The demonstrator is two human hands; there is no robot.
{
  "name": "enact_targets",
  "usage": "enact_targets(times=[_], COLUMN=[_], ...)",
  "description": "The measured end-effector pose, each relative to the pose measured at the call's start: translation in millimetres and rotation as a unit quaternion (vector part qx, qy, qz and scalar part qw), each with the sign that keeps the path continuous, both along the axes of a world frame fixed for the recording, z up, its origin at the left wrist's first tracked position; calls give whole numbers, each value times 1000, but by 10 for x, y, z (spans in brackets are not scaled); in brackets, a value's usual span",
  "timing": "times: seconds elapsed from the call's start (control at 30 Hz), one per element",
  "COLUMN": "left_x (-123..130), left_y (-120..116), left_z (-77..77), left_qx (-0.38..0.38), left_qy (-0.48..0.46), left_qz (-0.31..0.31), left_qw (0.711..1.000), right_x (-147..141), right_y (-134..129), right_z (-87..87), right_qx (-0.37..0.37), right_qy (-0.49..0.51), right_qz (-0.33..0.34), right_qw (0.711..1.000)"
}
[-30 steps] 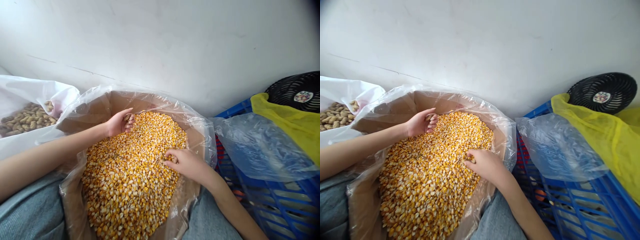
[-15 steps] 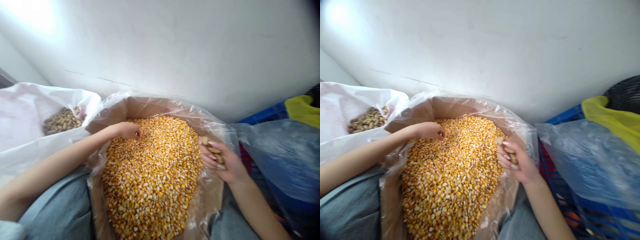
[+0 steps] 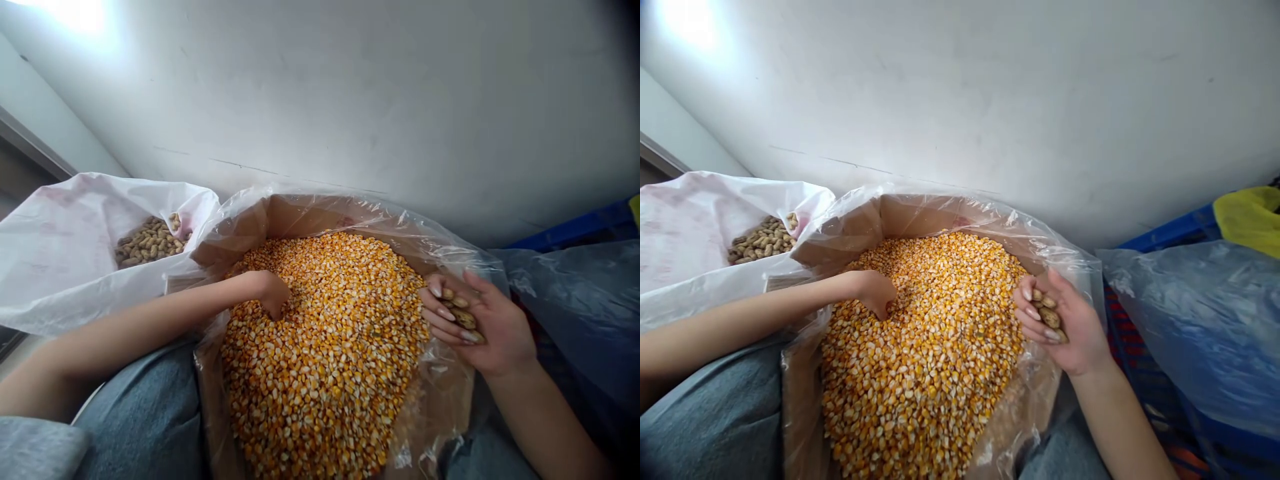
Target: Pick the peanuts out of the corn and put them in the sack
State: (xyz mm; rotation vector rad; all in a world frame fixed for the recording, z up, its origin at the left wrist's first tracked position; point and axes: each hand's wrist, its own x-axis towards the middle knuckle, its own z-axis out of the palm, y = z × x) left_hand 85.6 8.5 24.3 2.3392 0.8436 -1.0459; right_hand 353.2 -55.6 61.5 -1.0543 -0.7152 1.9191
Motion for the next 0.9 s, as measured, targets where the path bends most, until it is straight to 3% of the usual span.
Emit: enact_targets(times=[0.1,0.2,0.27,0.33,0.4,0.5,0.6,0.67,0.73,0.8,0.9], left_x=[-30,-93,-160,-240,-320,-412,-466,-483,-486,-480,-479], left_y=[30,113,192,275,351,449,524,547,551,550,576], left_z=[-32,-8,26,48,37,-30,-70,-45,-4,9,-80], left_qx=[-28,-88,-129,-196,-294,-404,-407,-362,-307,-268,-225], left_qy=[-23,-69,-128,-206,-290,-421,-548,-589,-590,-573,-548], left_qz=[14,43,90,166,255,380,462,508,548,563,532], left_qw=[999,993,979,944,874,718,567,513,507,532,605], right_x=[-29,-94,-194,-370,-630,-1125,-1594,-1811,-1927,-1952,-1886], right_y=[8,17,34,64,105,178,260,310,344,358,369], right_z=[-38,-88,-91,-62,-28,-63,-247,-403,-532,-612,-645], right_qx=[-1,12,39,87,161,283,360,371,368,364,329], right_qy=[-32,-128,-223,-325,-404,-471,-535,-559,-567,-568,-554], right_qz=[-7,-3,16,76,174,291,355,396,428,433,409], right_qw=[999,992,974,939,883,783,677,626,600,598,646])
